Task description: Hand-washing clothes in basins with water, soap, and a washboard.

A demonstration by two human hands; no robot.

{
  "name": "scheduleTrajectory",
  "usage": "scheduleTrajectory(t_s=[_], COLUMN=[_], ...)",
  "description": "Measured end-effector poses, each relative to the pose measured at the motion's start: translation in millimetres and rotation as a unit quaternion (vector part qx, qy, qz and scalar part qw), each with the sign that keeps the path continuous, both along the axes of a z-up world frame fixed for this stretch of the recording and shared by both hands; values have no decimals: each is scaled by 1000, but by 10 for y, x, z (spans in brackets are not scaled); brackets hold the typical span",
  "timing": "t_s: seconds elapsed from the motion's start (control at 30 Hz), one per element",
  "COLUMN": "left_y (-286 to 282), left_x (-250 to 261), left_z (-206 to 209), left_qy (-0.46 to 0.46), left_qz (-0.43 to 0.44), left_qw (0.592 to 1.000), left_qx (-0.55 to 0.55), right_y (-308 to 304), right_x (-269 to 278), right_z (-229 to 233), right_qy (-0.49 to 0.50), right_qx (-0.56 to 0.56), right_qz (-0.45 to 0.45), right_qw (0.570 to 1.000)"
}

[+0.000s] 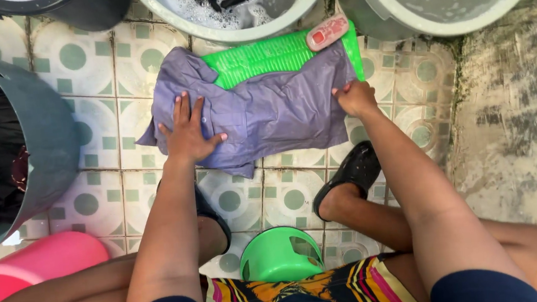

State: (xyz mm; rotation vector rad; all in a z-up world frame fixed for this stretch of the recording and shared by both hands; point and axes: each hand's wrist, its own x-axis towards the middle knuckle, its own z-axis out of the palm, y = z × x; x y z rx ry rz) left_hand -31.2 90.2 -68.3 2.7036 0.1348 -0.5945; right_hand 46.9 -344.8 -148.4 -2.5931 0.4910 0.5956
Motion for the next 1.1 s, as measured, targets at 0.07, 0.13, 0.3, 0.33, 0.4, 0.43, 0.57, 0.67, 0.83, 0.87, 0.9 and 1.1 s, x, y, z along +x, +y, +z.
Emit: scheduleTrajectory(t_s=[0.07, 0.13, 0.3, 0.33, 0.4, 0.43, 0.57, 0.67, 0.83, 0.87, 0.9, 1.1], left_y=[24, 43, 62, 65, 91, 96, 98, 81, 82, 86, 72, 53], left_x=[17, -16, -12, -3, -2, 5, 1, -26, 37, 45, 31, 9], left_z=[-47, -90, -217, -231, -250, -246, -234, -214, -236, -263, -295, -280], left_qy=[26, 57, 76, 78, 86, 87, 92, 97, 126, 126, 127, 123], left_qz=[15, 23, 54, 53, 62, 60, 70, 71, 62, 64, 67, 86], left_qw=[1000, 998, 995, 995, 994, 994, 993, 993, 990, 990, 990, 989], left_qx=[5, 11, 17, 17, 18, 18, 9, 3, 10, 8, 4, -10], right_y=[92, 130, 22, -81, -262, -295, -359, -219, 74, 104, 115, 229], right_x=[42, 36, 181, 205, 243, 305, 479, 355, 248, 306, 351, 700], right_z=[69, 109, 94, -25, -276, -210, -95, -34, 98, 86, 82, 44], right_qy=[9, 22, 147, 149, 87, 88, -58, -114, -92, -98, -104, -52], right_qx=[-40, -79, -14, -14, 47, 47, 67, 44, -35, -49, -65, -13], right_qz=[12, 18, 49, 48, 42, 40, -41, -31, -10, -7, -2, -52], right_qw=[999, 996, 988, 988, 994, 994, 995, 992, 995, 994, 992, 997])
